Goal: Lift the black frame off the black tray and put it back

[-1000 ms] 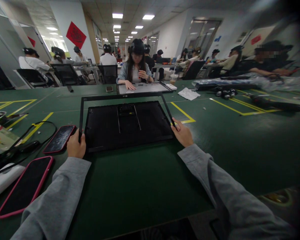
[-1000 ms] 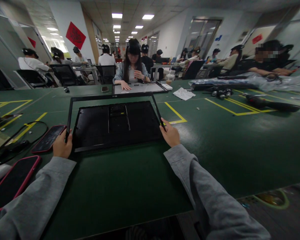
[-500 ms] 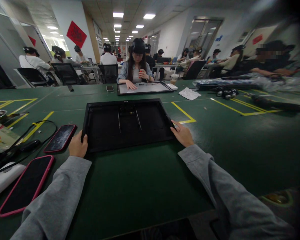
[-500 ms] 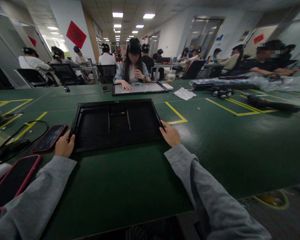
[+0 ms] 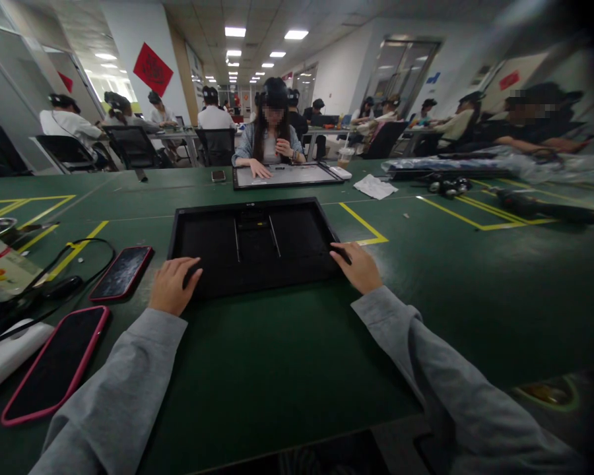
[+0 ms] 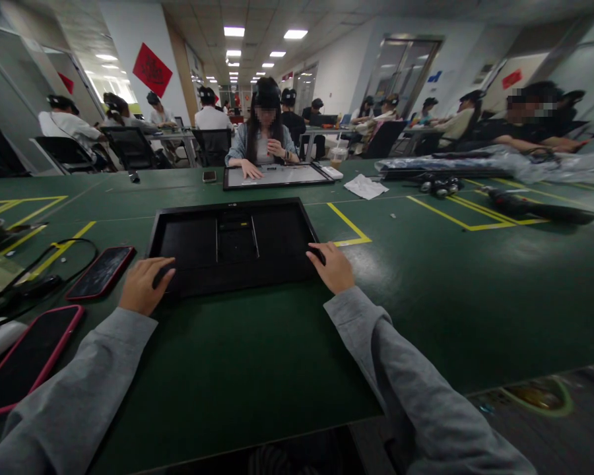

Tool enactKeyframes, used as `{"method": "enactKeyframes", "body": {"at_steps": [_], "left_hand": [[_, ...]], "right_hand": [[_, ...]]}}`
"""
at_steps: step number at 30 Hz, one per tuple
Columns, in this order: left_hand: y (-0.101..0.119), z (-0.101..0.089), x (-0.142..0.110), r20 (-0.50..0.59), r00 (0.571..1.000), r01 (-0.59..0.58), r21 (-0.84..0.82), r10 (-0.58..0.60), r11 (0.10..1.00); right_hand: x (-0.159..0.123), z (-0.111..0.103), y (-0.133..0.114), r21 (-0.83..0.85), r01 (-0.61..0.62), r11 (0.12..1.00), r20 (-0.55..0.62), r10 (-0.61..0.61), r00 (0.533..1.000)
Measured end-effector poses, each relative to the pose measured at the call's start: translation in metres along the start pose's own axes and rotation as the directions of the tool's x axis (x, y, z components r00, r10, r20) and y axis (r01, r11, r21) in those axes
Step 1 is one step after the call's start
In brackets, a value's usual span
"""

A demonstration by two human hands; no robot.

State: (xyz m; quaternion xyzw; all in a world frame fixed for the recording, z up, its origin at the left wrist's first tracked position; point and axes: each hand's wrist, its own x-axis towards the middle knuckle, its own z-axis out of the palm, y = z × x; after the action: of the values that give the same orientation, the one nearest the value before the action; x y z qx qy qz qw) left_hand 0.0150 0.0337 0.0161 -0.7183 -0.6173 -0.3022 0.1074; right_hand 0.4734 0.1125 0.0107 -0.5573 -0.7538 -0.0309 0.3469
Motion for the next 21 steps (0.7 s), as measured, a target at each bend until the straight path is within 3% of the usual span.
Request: {"method": "enactKeyframes", "body": {"at_steps": [1, 3, 6, 12, 16, 21], "left_hand": [[0.005, 0.001, -0.001, 0.123, 0.99, -0.063, -0.048, 0.069, 0.997], [0.014, 0.005, -0.004, 0.333, 0.926, -0.13, -0.153, 0.175, 0.98], [0.02, 0.011, -0.008, 0.451, 0.866, -0.134, -0.208, 0.217, 0.969], [0.021, 0.014, 0.002, 0.497, 0.842, -0.216, -0.048, 0.211, 0.975], [0.022, 0.026, 0.026, 0.445, 0.883, -0.234, 0.144, 0.148, 0.962], [0.022, 0.045, 0.054, 0.36, 0.932, -0.134, 0.246, 0.038, 0.96]], "right_hand": [[-0.002, 0.0, -0.009, 0.021, 0.058, 0.998, 0.058, -0.059, 0.997], [-0.007, 0.0, -0.027, 0.071, 0.185, 0.98, 0.201, -0.196, 0.96], [-0.014, 0.005, -0.047, 0.099, 0.331, 0.938, 0.338, -0.345, 0.876], [-0.005, 0.019, -0.053, -0.032, 0.455, 0.89, 0.371, -0.412, 0.832], [0.021, 0.041, -0.05, -0.145, 0.464, 0.874, 0.37, -0.387, 0.845], [0.06, 0.07, -0.05, -0.192, 0.392, 0.9, 0.385, -0.298, 0.874]]}}
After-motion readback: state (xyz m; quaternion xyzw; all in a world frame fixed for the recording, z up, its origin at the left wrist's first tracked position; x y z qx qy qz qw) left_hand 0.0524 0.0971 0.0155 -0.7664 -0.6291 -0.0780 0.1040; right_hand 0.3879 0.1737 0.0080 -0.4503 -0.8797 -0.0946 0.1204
